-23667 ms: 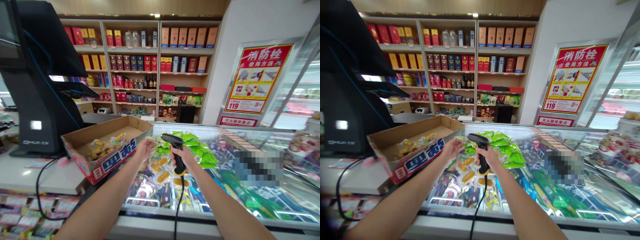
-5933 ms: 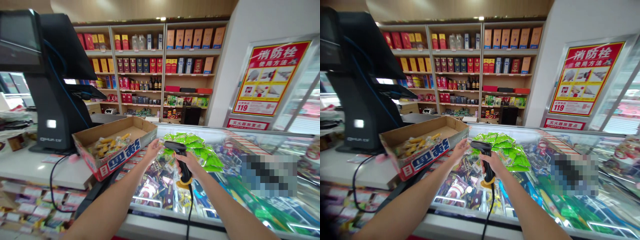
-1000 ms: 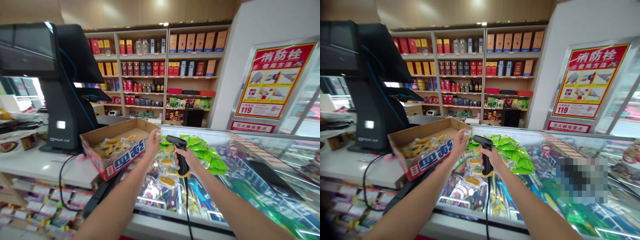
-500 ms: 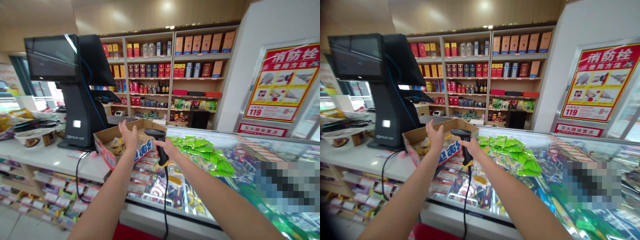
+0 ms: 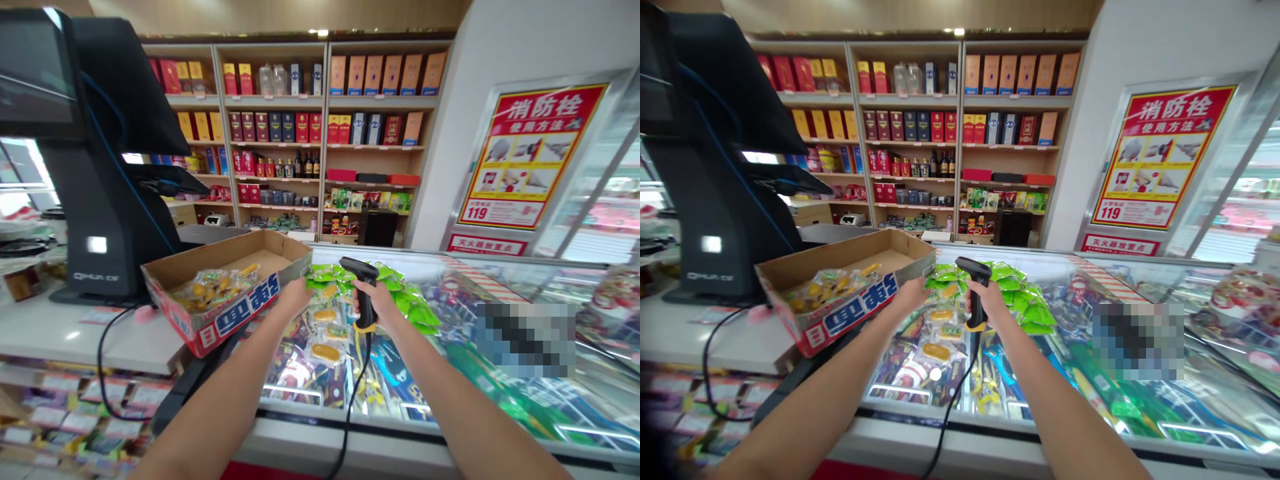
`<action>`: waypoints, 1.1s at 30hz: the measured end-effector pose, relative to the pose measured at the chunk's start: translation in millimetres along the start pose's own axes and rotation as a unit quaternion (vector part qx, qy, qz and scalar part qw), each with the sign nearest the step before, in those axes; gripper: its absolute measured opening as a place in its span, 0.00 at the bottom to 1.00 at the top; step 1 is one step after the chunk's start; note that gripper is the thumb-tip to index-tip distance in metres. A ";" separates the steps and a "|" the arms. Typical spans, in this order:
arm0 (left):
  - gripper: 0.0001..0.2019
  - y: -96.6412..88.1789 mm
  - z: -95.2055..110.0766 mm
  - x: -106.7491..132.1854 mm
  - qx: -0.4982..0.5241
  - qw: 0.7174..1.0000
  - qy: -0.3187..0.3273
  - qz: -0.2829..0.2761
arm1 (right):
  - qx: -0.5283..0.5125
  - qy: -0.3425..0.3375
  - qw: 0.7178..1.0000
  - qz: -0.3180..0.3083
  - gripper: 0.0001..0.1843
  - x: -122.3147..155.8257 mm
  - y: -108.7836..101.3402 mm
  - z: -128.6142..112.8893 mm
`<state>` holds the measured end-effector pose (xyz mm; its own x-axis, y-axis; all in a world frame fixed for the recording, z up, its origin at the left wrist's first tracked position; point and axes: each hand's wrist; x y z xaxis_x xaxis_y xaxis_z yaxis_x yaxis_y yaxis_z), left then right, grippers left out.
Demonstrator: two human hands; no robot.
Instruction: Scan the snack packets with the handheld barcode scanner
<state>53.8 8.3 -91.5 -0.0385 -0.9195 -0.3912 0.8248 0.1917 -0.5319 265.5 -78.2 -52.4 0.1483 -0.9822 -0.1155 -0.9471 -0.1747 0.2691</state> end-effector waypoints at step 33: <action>0.17 3.2 13.4 14.6 0.303 0.945 0.079 -0.093 | 0.078 0.012 0.989 -0.127 0.14 22.0 11.2 11.6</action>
<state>63.4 -9.1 -89.0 -0.2580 -0.8466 -0.4655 0.9655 -0.2430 -0.0932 254.8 -100.9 -63.0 0.3918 -0.9098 -0.1372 -0.9107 -0.4047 0.0833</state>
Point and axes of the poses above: each hand's wrist, its own x-axis away from the middle knuckle, its own y-axis out of the palm, z = x × y, and after that the axes turned 9 degrees about -z, right-handed
